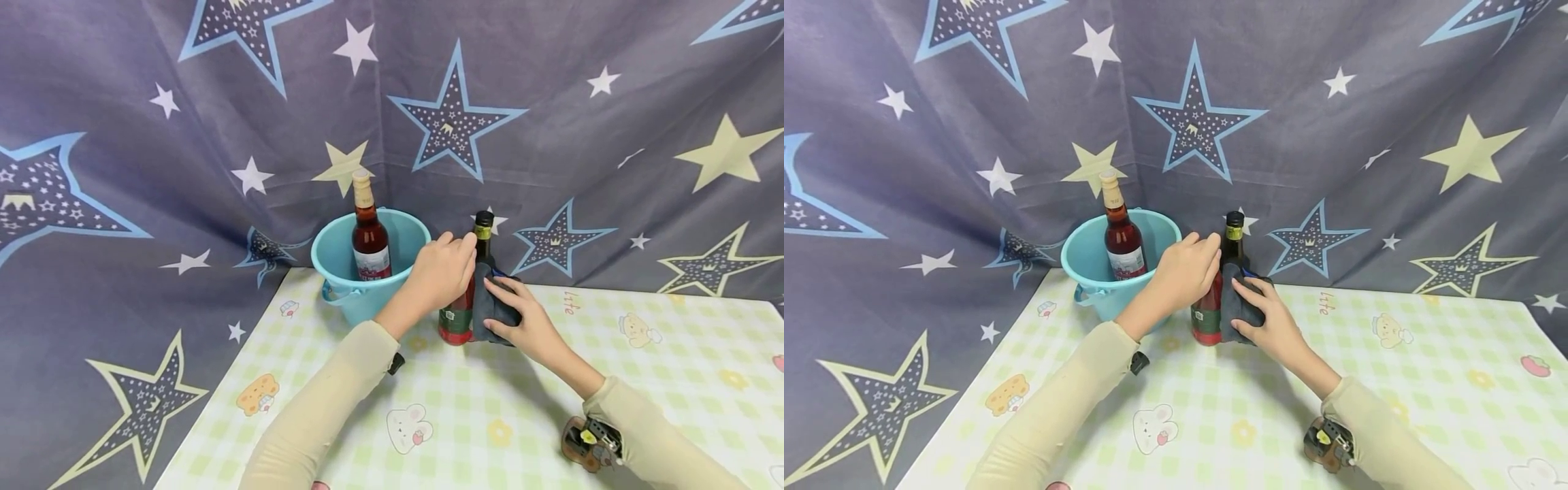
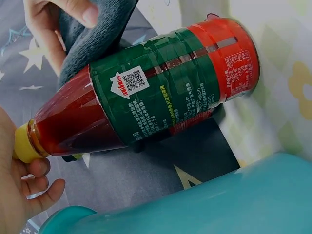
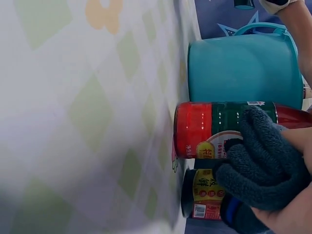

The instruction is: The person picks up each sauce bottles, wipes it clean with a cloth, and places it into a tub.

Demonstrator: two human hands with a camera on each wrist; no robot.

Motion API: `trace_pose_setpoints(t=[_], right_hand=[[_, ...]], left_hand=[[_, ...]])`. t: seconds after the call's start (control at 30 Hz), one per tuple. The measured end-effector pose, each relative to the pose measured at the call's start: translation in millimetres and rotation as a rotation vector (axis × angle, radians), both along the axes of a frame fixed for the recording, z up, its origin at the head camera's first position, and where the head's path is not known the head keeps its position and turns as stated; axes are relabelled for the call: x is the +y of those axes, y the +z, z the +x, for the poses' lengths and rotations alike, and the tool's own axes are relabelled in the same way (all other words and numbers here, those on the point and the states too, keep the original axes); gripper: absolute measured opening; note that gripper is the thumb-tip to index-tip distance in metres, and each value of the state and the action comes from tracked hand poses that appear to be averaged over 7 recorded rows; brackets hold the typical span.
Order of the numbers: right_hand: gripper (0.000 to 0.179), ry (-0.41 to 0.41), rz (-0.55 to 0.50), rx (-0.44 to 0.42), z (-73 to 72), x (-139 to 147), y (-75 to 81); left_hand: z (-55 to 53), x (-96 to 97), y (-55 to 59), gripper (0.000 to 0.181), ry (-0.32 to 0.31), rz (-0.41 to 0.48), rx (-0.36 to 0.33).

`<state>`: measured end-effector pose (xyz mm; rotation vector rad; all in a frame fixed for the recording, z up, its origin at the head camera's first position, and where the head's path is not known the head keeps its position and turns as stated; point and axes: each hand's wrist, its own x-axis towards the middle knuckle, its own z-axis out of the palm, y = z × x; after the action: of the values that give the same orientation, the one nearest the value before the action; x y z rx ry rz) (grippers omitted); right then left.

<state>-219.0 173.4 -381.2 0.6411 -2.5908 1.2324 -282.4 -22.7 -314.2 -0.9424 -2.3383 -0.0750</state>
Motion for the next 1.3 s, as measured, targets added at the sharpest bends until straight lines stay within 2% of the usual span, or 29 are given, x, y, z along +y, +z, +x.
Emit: trace_pose_setpoints(t=[0.23, 0.47, 0.83, 1.13, 1.3], right_hand=[[0.068, -0.033, 0.053, -0.056, 0.8, -2, -2.1], [0.065, -0.066, 0.152, -0.102, -0.9, -5, -4.3], [0.066, -0.054, 0.298, -0.25, -0.5, -14, -4.1], [0.067, -0.066, 0.385, -0.337, -4.5, -18, -9.4], [0.068, -0.07, 0.441, -0.358, -8.0, -19, -9.8]], left_hand=[[-0.9, -1.2, 1.7, 0.019, 0.01, -0.006, 0.002], [-2.6, 0.2, 1.3, 0.019, 0.016, 0.0, -0.02], [2.1, -1.0, 1.3, 0.019, 0.029, -0.009, -0.046], [1.7, 0.1, 0.3, 0.014, 0.015, -0.004, -0.051], [1.4, 0.3, 0.6, 0.014, 0.011, -0.004, -0.047]])
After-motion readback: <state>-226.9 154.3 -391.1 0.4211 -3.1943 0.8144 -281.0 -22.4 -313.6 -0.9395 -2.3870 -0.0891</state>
